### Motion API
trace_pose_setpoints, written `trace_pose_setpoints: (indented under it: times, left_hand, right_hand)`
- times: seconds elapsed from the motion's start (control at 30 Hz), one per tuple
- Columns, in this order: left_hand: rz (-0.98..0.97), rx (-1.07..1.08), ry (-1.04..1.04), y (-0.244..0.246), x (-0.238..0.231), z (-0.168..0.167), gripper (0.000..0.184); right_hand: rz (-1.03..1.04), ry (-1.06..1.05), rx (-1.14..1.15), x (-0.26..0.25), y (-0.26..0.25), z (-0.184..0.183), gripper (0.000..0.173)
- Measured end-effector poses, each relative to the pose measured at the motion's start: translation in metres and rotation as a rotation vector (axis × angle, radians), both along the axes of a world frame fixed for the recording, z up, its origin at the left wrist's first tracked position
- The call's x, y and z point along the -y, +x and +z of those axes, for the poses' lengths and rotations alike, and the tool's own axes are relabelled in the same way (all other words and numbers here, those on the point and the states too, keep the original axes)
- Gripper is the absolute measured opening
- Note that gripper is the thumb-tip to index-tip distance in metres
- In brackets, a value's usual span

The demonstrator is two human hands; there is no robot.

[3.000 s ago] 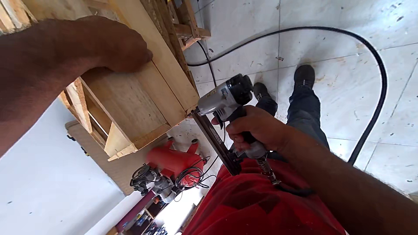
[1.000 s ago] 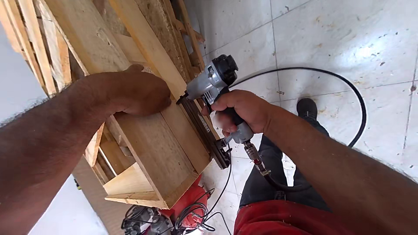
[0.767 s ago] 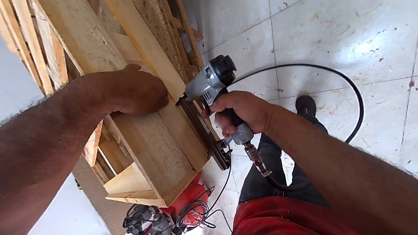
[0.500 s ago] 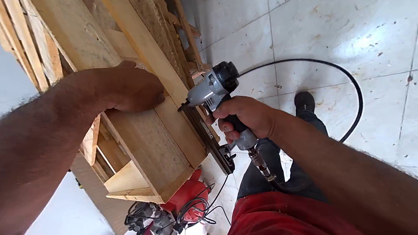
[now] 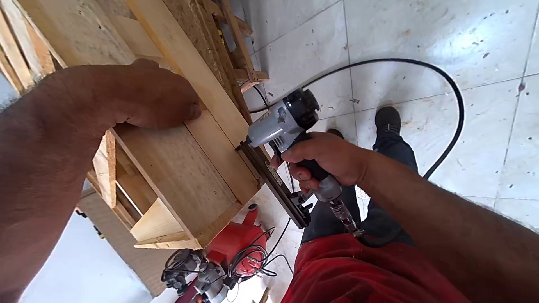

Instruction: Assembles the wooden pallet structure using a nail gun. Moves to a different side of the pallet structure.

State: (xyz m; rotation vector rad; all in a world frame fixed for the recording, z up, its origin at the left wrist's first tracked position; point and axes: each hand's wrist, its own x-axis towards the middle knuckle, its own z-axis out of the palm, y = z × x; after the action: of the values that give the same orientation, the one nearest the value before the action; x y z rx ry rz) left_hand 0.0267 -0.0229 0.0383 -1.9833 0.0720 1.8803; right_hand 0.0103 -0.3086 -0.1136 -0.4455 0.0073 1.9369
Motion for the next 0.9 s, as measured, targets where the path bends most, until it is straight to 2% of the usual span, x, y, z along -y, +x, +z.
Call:
trace_pose_setpoints:
  times: [0.1,0.23,0.37,0.47,0.63,0.9]
  left_hand:
    - [-0.026,0.010,-0.017,0.000,-0.002,-0.001,0.045]
    - [-0.030,0.013,-0.030,-0.002,-0.008,-0.003,0.046]
    - [-0.087,0.219,-0.234,-0.027,-0.057,-0.014,0.042]
    - [-0.010,0.076,-0.066,-0.008,-0.025,-0.007,0.047]
    - [-0.021,0.147,-0.216,-0.024,-0.071,-0.024,0.046]
    - [0.034,0.064,-0.111,-0.012,-0.050,-0.018,0.048]
  right_hand:
    - [0.021,0.000,0.013,0.008,-0.002,0.001,0.018]
    - [0.024,0.002,0.022,0.020,-0.009,0.001,0.023]
    - [0.018,0.026,0.020,0.031,-0.017,-0.001,0.027]
    - [0.033,0.020,0.042,0.038,-0.019,0.000,0.024]
    - [0.039,0.027,0.045,0.048,-0.024,0.000,0.026]
    - [0.061,0.007,0.049,0.058,-0.028,0.000,0.029]
